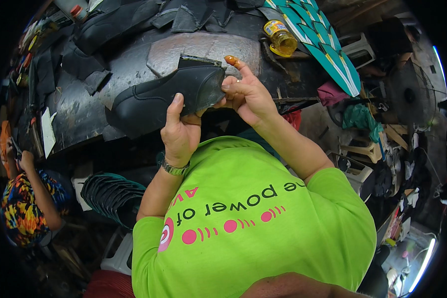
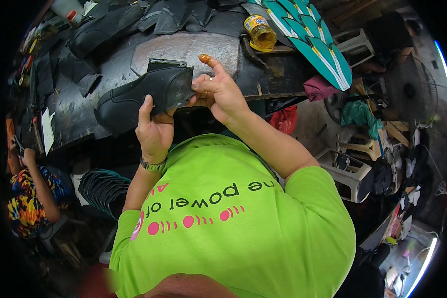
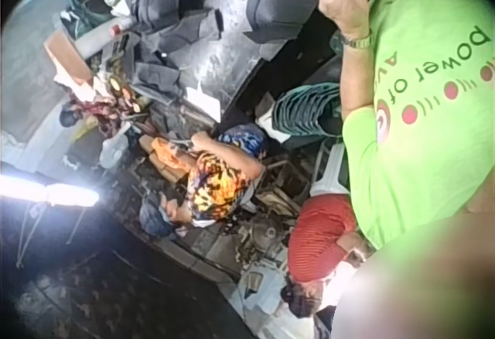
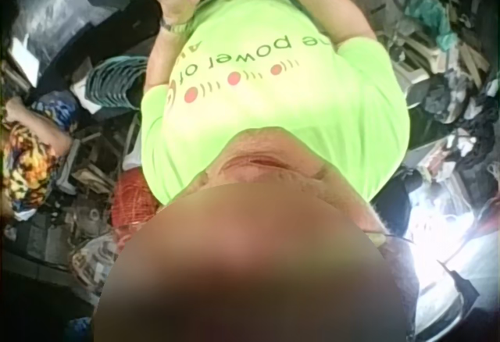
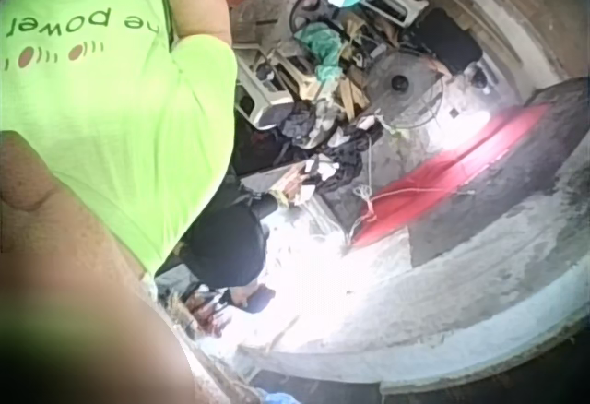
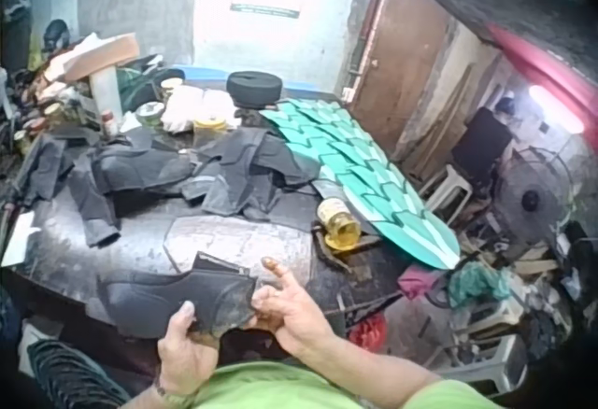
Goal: The person applies a yellow adhesive from a small jar to the edges of teal and black material pieces. They repeatedly dip a finger into the jar and spread the adhesive along the edges, then place the pieces on a workbench.
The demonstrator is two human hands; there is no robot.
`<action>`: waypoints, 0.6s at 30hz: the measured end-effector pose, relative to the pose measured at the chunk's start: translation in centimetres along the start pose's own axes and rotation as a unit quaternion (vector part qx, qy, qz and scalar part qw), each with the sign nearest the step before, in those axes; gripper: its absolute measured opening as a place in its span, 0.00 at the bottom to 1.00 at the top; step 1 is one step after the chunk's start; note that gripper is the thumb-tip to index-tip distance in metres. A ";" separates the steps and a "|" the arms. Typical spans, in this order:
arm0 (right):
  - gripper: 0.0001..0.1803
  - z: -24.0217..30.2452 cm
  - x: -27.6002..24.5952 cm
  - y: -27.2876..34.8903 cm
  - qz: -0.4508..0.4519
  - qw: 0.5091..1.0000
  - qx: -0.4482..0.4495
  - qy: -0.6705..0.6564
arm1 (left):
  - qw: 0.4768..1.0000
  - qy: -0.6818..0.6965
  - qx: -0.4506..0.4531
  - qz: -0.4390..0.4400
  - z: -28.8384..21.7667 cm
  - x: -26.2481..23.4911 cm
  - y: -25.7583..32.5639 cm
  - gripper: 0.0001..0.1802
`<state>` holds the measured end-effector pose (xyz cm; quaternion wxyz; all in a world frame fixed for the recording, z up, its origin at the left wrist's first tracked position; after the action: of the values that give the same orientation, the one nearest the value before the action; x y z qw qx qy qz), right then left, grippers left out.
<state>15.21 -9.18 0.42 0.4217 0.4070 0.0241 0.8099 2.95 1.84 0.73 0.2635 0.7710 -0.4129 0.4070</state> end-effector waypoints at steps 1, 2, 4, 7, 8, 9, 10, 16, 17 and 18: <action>0.41 0.0 -0.3 -0.2 -0.001 1.000 0.000 0.021 | 1.000 0.010 -0.019 0.003 0.0 0.0 0.0 0.20; 0.40 0.1 -0.5 -0.4 -0.001 0.999 0.002 0.043 | 1.000 0.008 -0.016 0.009 -0.2 0.0 -0.2 0.20; 0.40 0.5 -0.8 -0.7 -0.002 0.994 -0.045 0.101 | 1.000 0.018 -0.022 0.009 -0.6 -0.3 -0.5 0.20; 0.40 1.8 -0.7 -1.0 -0.018 0.976 -0.155 0.151 | 0.999 -0.021 -0.007 -0.040 -1.0 -1.3 -1.0 0.20; 0.41 2.4 -0.8 -1.1 -0.034 0.976 -0.170 0.130 | 0.997 -0.028 0.010 -0.070 -1.1 -1.7 -1.1 0.19; 0.41 2.9 -0.8 -1.1 -0.051 0.976 -0.184 0.108 | 0.994 -0.042 0.029 -0.099 -1.1 -2.0 -1.1 0.18; 0.38 3.6 -0.7 -0.6 -0.095 0.951 -0.267 0.127 | 0.991 -0.044 0.043 -0.116 -1.1 -2.1 -1.0 0.17; 0.28 3.0 2.6 3.4 0.025 0.759 -0.497 0.419 | 0.978 -0.103 0.039 -0.179 -0.2 -2.3 -0.7 0.17; 0.29 2.5 2.9 3.4 0.031 0.733 -0.487 0.474 | 0.981 -0.100 0.046 -0.162 -0.2 -2.1 -0.8 0.17; 0.31 2.3 3.4 3.1 0.037 0.702 -0.523 0.481 | 0.983 -0.094 0.046 -0.153 -0.1 -1.9 -0.7 0.17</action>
<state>13.67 -9.47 5.23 0.4678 -0.3234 -0.2192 0.7928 2.92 3.10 -0.86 0.2466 0.8713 -0.2940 0.3060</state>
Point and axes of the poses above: each hand's wrist, its own y-axis away from the middle knuckle, its own x-axis out of the palm, z = x × y, the point moved 4 cm from there along -y, towards the middle knuckle, and after that the axes turned 10 degrees about -z, right-handed, at the moved point
